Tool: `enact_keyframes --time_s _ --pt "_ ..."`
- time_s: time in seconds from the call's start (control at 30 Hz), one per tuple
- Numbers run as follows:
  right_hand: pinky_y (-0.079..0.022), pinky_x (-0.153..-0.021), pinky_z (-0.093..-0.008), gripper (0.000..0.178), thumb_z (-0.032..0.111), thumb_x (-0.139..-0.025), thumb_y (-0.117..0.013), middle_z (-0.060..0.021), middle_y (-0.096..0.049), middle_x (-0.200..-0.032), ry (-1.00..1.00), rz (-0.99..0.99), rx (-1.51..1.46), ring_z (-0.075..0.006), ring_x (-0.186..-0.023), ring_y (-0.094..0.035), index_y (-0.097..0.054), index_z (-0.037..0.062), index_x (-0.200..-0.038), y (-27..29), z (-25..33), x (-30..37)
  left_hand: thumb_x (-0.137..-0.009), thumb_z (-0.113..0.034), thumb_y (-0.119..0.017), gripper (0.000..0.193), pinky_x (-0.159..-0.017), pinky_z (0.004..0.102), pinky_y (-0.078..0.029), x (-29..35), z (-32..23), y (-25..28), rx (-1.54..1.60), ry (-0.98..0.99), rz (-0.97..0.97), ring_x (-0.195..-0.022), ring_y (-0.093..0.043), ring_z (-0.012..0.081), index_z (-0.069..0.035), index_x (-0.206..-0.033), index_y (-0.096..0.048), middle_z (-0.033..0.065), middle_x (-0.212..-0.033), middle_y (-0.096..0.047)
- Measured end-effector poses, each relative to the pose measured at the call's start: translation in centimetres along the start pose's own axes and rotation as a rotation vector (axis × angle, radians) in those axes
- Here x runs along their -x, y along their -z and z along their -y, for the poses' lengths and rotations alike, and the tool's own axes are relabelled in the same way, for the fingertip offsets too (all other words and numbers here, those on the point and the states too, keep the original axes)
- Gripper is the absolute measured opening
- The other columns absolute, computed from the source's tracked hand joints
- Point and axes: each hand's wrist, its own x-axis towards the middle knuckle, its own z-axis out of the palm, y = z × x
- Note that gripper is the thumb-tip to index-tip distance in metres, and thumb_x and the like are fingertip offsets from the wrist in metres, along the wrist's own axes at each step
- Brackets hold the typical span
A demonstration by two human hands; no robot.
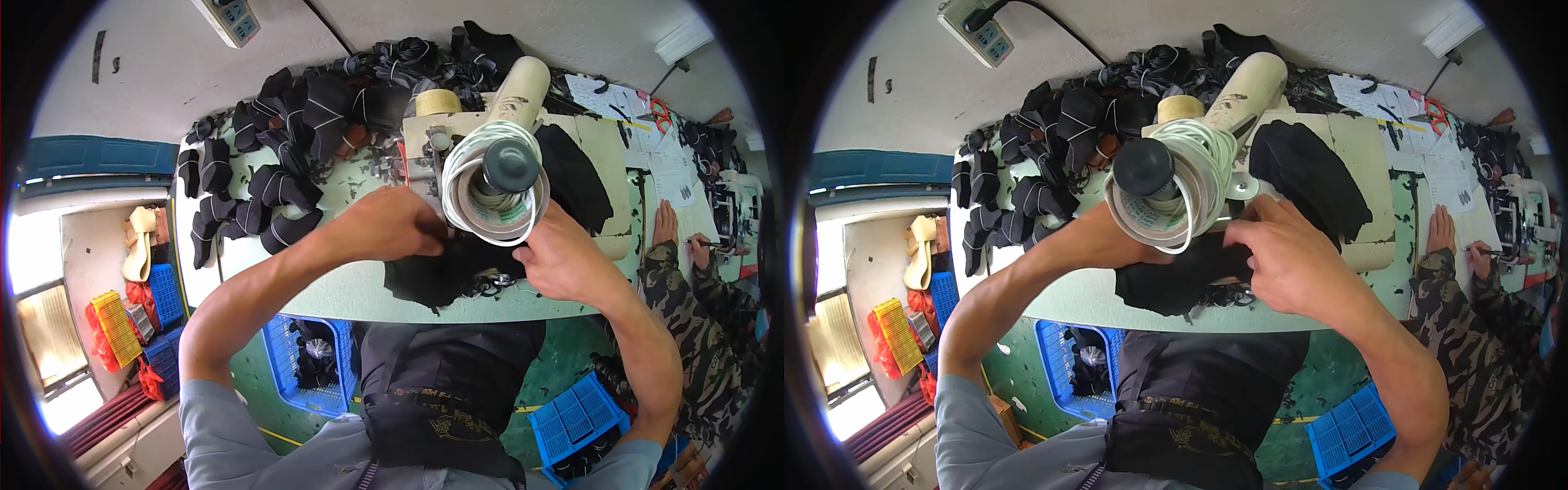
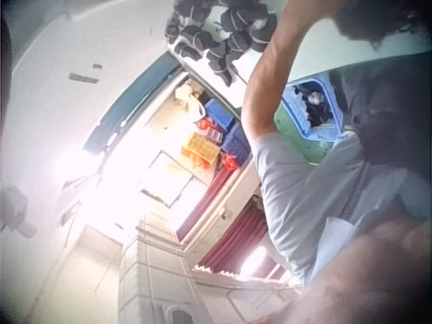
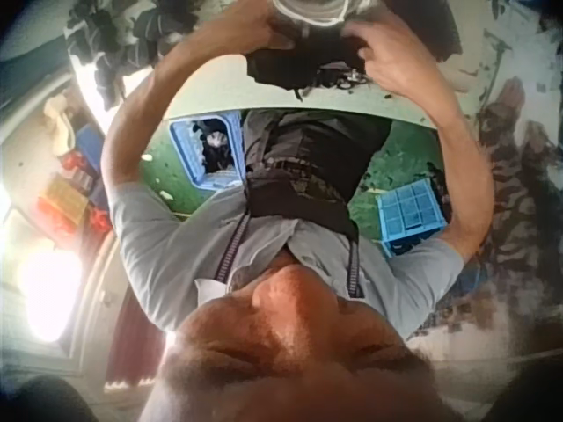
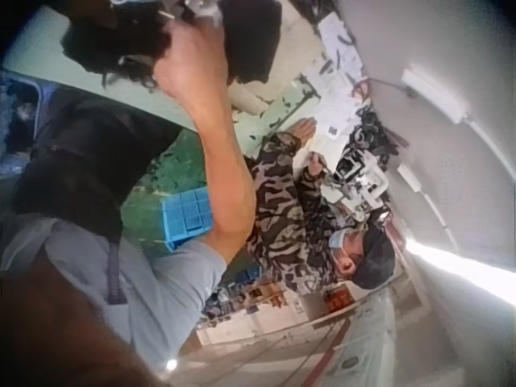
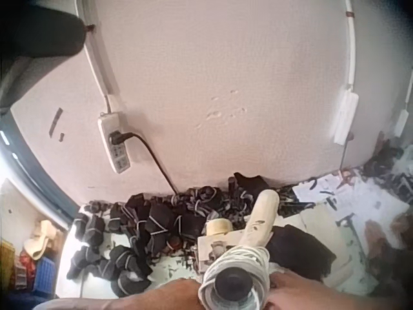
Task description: The person adjusts the mechanism of a sewing machine, then feeds fabric shoe pieces through the machine one by one to finish their edges.
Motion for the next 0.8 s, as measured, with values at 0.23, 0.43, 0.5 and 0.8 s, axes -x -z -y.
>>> enact_keyframes --time_s 0.23,0.43,0.5,0.8 --pt "-0.045 -0.095 -0.0478 0.032 -0.004 -0.079 -0.062 -0.0195 -0.062 -0.111 -0.048 0.028 0.045 -0.0365 -0.111 -0.058 -0.07 0.0052 -0.109 1.3 0.2 1.5 -0.085 -0.032 -0.074 0.03 -0.089 0.0408 -0.055 0.9 0.0 0.3 -0.111 0.217 0.023 -0.094 -0.072 0.0329 -0.011 -0.106 -0.08 0.0139 -0.095 -0.076" --pt "-0.047 -0.095 -0.0455 0.03 -0.002 -0.079 -0.062 -0.0166 -0.065 -0.105 0.174 -0.004 0.003 -0.0365 -0.107 -0.058 -0.069 0.0031 -0.108 0.6 0.0 0.2 -0.086 -0.031 -0.073 0.028 -0.091 0.0405 -0.054 -0.4 -0.7 -0.2 -0.092 0.04 -0.077 -0.096 -0.072 0.0325 -0.012 -0.105 -0.08 0.0126 -0.098 -0.077" --pt "-0.047 -0.095 -0.0449 0.029 -0.002 -0.08 -0.063 -0.016 -0.065 -0.107 -0.01 -0.022 0.037 -0.036 -0.109 -0.058 -0.069 0.0029 -0.107 -0.2 0.1 0.3 -0.086 -0.029 -0.073 0.028 -0.092 0.0401 -0.054 0.4 -0.7 0.4 -0.031 0.032 0.016 -0.097 -0.072 0.0318 -0.012 -0.106 -0.08 0.0121 -0.099 -0.077" --pt "-0.046 -0.094 -0.0459 0.031 -0.004 -0.079 -0.064 -0.0158 -0.064 -0.107 0.058 0.108 -0.045 -0.0376 -0.11 -0.057 -0.069 0.0027 -0.108 2.0 -0.3 1.2 -0.084 -0.031 -0.074 0.027 -0.087 0.0418 -0.055 -0.3 0.3 -0.5 -0.105 0.094 -0.081 -0.091 -0.072 0.0335 -0.012 -0.101 -0.08 0.0137 -0.095 -0.076"
